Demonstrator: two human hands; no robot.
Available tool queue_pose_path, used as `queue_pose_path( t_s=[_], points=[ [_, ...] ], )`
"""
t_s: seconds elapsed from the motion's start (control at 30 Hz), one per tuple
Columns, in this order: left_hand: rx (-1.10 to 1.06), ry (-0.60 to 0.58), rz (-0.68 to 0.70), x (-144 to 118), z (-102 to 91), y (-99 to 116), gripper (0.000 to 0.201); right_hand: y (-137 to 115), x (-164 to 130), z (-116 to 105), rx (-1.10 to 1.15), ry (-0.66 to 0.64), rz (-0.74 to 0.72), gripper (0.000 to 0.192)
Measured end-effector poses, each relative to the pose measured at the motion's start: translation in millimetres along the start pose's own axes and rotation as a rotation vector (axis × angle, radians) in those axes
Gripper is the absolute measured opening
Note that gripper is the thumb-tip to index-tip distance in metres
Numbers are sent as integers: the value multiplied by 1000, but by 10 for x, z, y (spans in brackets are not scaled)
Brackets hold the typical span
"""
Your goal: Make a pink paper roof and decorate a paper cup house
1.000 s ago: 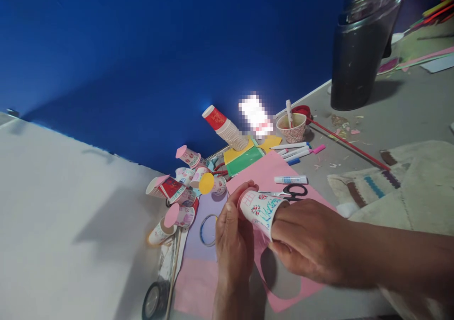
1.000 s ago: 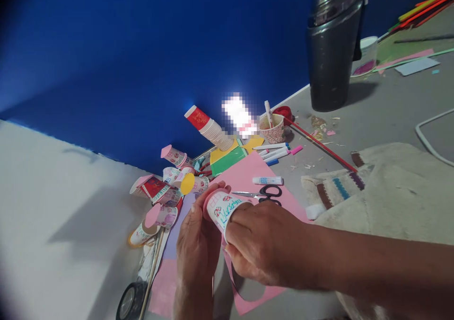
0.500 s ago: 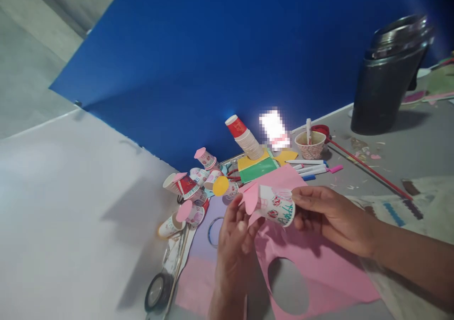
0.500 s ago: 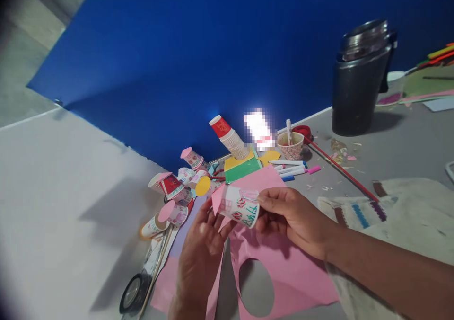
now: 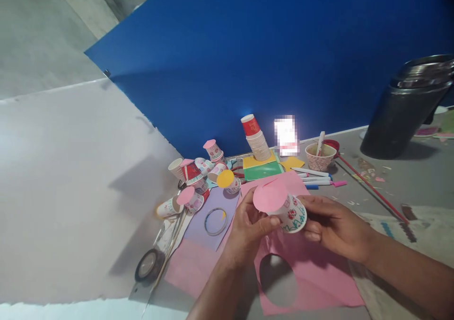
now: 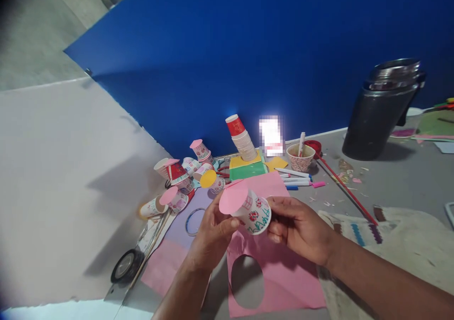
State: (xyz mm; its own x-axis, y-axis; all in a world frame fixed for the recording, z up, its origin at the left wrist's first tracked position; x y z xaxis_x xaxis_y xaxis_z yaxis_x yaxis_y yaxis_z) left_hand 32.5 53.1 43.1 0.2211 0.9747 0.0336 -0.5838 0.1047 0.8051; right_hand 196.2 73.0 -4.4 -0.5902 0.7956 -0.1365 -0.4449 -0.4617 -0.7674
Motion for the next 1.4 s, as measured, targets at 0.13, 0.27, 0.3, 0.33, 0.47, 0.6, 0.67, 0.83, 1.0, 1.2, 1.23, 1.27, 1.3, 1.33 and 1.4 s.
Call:
queue_pose_path(
  t_s=[0.13, 0.27, 0.3, 0.33, 0.47, 0.6, 0.67, 0.83, 1.0, 1.2, 1.23, 1.27, 1.3, 1.33, 1.4],
  points=[
    [26, -11, 29, 19, 11, 33, 68, 11, 7, -2, -23, 23, 13, 38],
    [223, 77, 142, 61, -88, 111, 62, 27, 39, -109, -231, 219, -2, 44],
    [285, 126, 177, 68, -138, 142, 59, 22, 43, -140, -273, 272, -4, 46],
    [338, 178, 214, 70, -195, 180, 55, 14, 45, -163, -303, 307, -2, 48],
    [431, 395, 384, 6, -465, 445, 49, -39, 43, -182, -396, 318, 31, 50],
    [412, 487, 464, -78, -739, 836, 49, -57, 45, -180, -552, 302, 42, 56],
    [364, 505, 480, -103, -847, 1030, 43, -31, 52, -190, -633, 282, 42, 59],
    [249, 596, 525, -196, -1016, 1324, 45, 41, 47, -245, -772, 244, 63, 61],
    [251, 681, 535, -356, -1193, 1362, 49, 107, 57, -327, -825, 233, 112, 64],
    [197, 714, 665, -443, -1216, 1622, 42, 305, 123, -453, -816, 211, 158, 61],
    [196, 697, 691, -432, -1195, 1692, 42, 329, 127, -460, -820, 207, 160, 62],
    [198, 680, 713, -414, -1177, 1765, 41, 348, 128, -466, -820, 211, 163, 62],
    [206, 666, 731, -389, -1165, 1842, 41, 361, 125, -469, -819, 221, 165, 62],
    [218, 654, 745, -355, -1161, 1921, 40, 368, 120, -471, -813, 239, 161, 62],
    [257, 635, 768, -256, -1175, 2088, 36, 377, 110, -475, -798, 276, 153, 60]
  ],
)
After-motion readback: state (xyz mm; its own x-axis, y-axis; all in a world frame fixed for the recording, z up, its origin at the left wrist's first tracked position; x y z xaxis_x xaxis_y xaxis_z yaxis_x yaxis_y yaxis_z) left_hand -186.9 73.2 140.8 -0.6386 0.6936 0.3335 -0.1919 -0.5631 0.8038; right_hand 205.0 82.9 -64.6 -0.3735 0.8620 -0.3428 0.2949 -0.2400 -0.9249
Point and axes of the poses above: each hand's wrist, its own x-axis towards the middle knuckle, its own z-axis out of the palm, y = z × x, the point moved 4 cm from there along x, towards the middle knuckle, and after that the axes turned 15 degrees about -x, right-handed, at the moved point
